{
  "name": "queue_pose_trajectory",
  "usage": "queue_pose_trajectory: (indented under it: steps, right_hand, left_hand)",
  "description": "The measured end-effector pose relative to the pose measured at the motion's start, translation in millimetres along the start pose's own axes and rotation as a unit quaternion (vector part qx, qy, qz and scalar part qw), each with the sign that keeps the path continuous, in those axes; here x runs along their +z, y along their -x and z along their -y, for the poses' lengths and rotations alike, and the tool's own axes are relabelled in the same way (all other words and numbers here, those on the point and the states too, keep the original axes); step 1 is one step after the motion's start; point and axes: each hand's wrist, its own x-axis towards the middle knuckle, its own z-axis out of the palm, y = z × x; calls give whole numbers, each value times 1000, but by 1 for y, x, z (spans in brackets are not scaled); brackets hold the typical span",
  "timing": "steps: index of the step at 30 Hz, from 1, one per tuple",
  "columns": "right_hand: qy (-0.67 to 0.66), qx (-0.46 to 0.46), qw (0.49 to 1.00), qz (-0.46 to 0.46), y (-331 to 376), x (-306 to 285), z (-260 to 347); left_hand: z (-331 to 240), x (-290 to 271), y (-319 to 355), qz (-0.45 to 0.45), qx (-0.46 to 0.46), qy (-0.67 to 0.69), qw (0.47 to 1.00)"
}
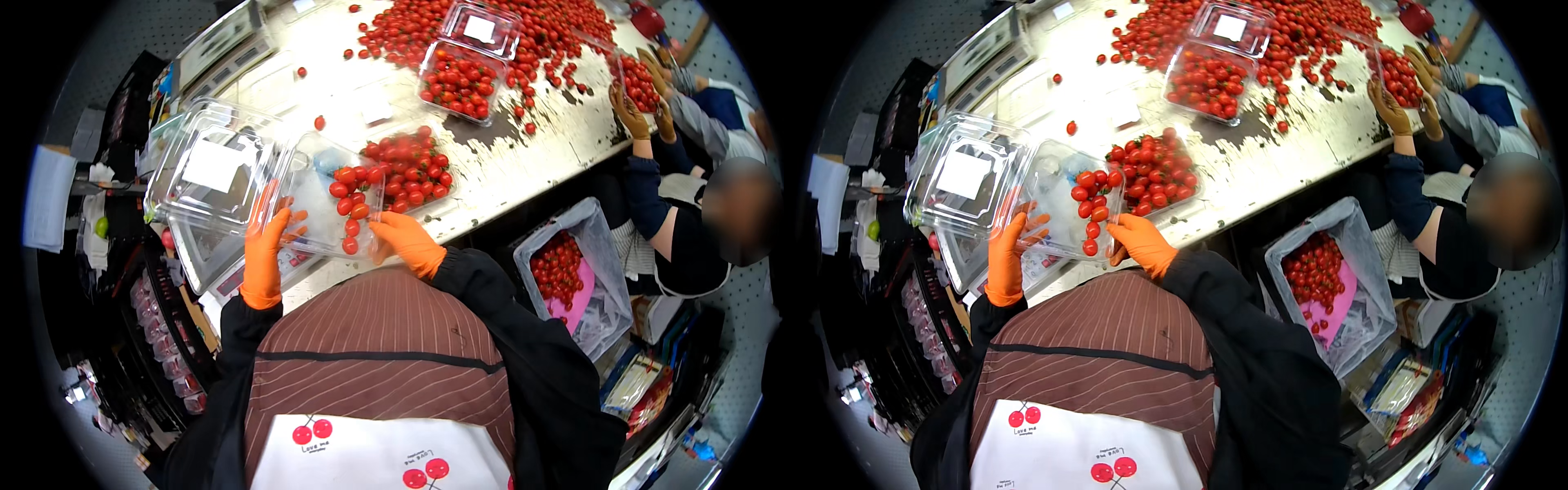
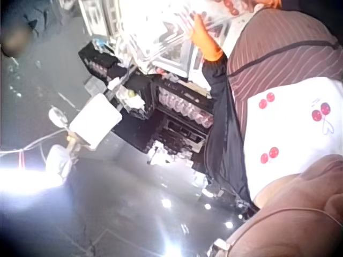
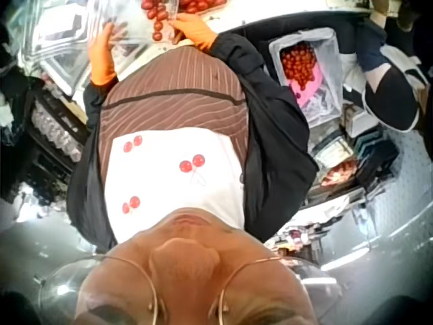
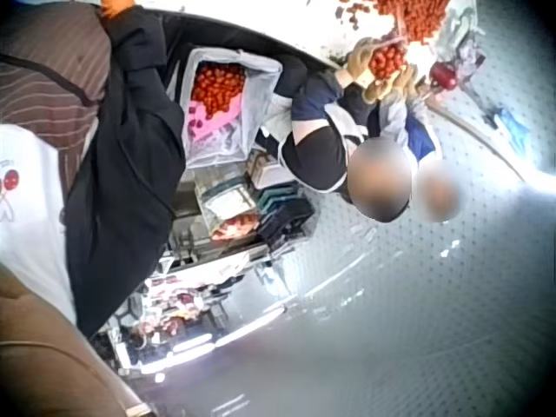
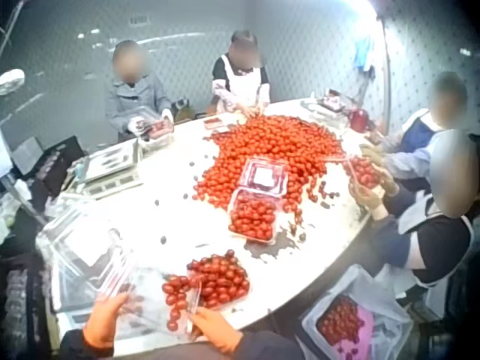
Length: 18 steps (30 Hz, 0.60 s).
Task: The person packs cherry tomatoes into clear plastic containers on a work table, weighs each filled container on a digital scale, seals the containers with lids, and places them into a black crate. The person repeats this process multiple times while other workers sort tomatoes nearby.
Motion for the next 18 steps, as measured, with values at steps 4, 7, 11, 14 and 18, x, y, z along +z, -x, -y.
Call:
queue_pose_trajectory:
  steps: [4, 7, 11, 14, 18]
  right_hand:
    - [-6, -22, 1000, -20, 17, -17, 8]
    - [-41, -42, 998, -24, 17, -12, 7]
    - [-62, 3, 998, -25, 9, -11, 0]
    - [-60, 8, 998, -15, 6, -11, 0]
    - [-58, -13, 998, -18, 4, -10, -3]
  left_hand:
    - [-6, 29, 1, 26, 34, -50, 998]
    - [-17, 33, 4, 30, 44, -79, 995]
    - [-8, 25, -4, 25, 8, -82, 996]
    - [-9, 25, -5, 20, 10, -92, 996]
    - [-11, 25, 0, 18, 20, -99, 995]
